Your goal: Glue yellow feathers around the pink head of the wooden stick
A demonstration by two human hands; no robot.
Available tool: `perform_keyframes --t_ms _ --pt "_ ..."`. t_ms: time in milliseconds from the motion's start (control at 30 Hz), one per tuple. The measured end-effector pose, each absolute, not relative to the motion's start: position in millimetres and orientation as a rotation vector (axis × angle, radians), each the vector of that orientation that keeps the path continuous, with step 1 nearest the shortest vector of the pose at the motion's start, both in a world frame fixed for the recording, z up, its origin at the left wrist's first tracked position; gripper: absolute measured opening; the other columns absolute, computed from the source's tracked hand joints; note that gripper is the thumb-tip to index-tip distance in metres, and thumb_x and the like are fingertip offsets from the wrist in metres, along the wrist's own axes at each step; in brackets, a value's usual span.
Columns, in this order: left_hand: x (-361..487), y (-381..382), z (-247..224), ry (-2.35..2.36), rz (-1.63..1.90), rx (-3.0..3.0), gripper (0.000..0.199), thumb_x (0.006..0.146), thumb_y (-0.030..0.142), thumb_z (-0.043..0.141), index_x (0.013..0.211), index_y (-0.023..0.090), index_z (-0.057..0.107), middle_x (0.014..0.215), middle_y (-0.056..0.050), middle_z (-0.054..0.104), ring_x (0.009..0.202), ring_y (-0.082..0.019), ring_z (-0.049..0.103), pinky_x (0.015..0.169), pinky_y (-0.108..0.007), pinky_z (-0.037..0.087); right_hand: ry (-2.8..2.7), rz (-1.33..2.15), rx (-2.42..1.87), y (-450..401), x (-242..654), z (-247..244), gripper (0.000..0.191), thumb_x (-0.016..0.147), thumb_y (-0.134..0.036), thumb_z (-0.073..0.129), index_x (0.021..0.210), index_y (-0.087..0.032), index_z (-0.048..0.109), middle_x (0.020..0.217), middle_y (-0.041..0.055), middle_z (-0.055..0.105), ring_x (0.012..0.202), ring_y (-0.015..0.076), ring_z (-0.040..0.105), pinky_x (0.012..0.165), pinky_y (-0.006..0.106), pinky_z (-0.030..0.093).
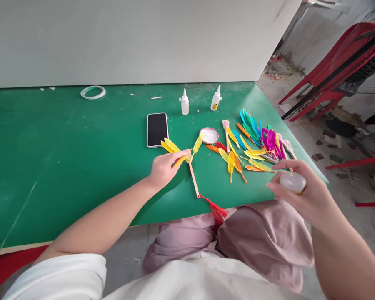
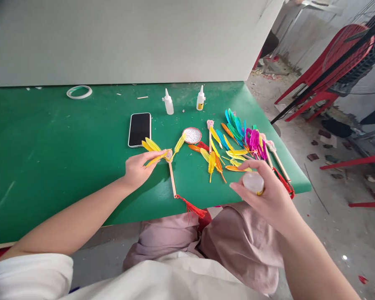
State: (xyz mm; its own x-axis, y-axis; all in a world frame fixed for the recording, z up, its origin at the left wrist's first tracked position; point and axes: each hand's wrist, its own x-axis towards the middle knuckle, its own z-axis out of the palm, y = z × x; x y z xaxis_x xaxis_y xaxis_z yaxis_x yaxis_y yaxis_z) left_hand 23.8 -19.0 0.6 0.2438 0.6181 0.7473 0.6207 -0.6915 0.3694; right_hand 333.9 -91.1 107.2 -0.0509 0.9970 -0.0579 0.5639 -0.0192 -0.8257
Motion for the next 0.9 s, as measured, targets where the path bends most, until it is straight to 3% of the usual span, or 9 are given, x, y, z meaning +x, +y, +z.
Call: perform_keyframes --t_ms 267,467,667,900 --pt "23 -17 0 -1.149 -1.468 -2.595 0.017 0.080 0.009 0.057 0.092 0.019 0.064 0.095 0.001 0.069 0.085 -0.009 0.065 0.076 -0.016 0.050 -1.575 1.240 -1.127 -28 280 109 0.032 0.072 -0.029 0.065 0.101 -0.026 0.053 0.073 -0.0007 0.058 0.062 0.0130 0.055 0.050 0.026 0.043" --pt "25 -17 1 -1.153 -1.452 -2.595 0.014 0.079 0.013 0.059 0.091 0.019 0.066 0.092 0.000 0.070 0.083 -0.010 0.066 0.074 -0.017 0.051 -1.569 1.263 -1.103 -24 270 106 0.033 0.065 -0.033 0.071 0.093 -0.023 0.059 0.072 -0.0013 0.062 0.066 0.0138 0.059 0.056 0.026 0.049" --pt "26 -18 -1 -1.129 -1.413 -2.597 0.018 0.082 0.014 0.056 0.096 0.020 0.066 0.095 -0.001 0.069 0.083 -0.012 0.066 0.073 -0.020 0.054 -1.431 1.260 -1.084 -13 269 101 0.046 0.059 -0.027 0.075 0.102 -0.025 0.060 0.069 -0.0049 0.060 0.063 0.0109 0.059 0.053 0.023 0.049" --pt "26 -29 7 -0.818 -1.296 -2.696 0.028 0.081 0.007 0.054 0.107 0.015 0.061 0.106 -0.007 0.065 0.095 -0.013 0.062 0.085 -0.021 0.051 -1.421 1.035 -1.020 21 239 100 0.023 0.071 -0.043 0.062 0.078 -0.021 0.065 0.062 -0.0038 0.057 0.061 0.0101 0.058 0.050 0.022 0.044"
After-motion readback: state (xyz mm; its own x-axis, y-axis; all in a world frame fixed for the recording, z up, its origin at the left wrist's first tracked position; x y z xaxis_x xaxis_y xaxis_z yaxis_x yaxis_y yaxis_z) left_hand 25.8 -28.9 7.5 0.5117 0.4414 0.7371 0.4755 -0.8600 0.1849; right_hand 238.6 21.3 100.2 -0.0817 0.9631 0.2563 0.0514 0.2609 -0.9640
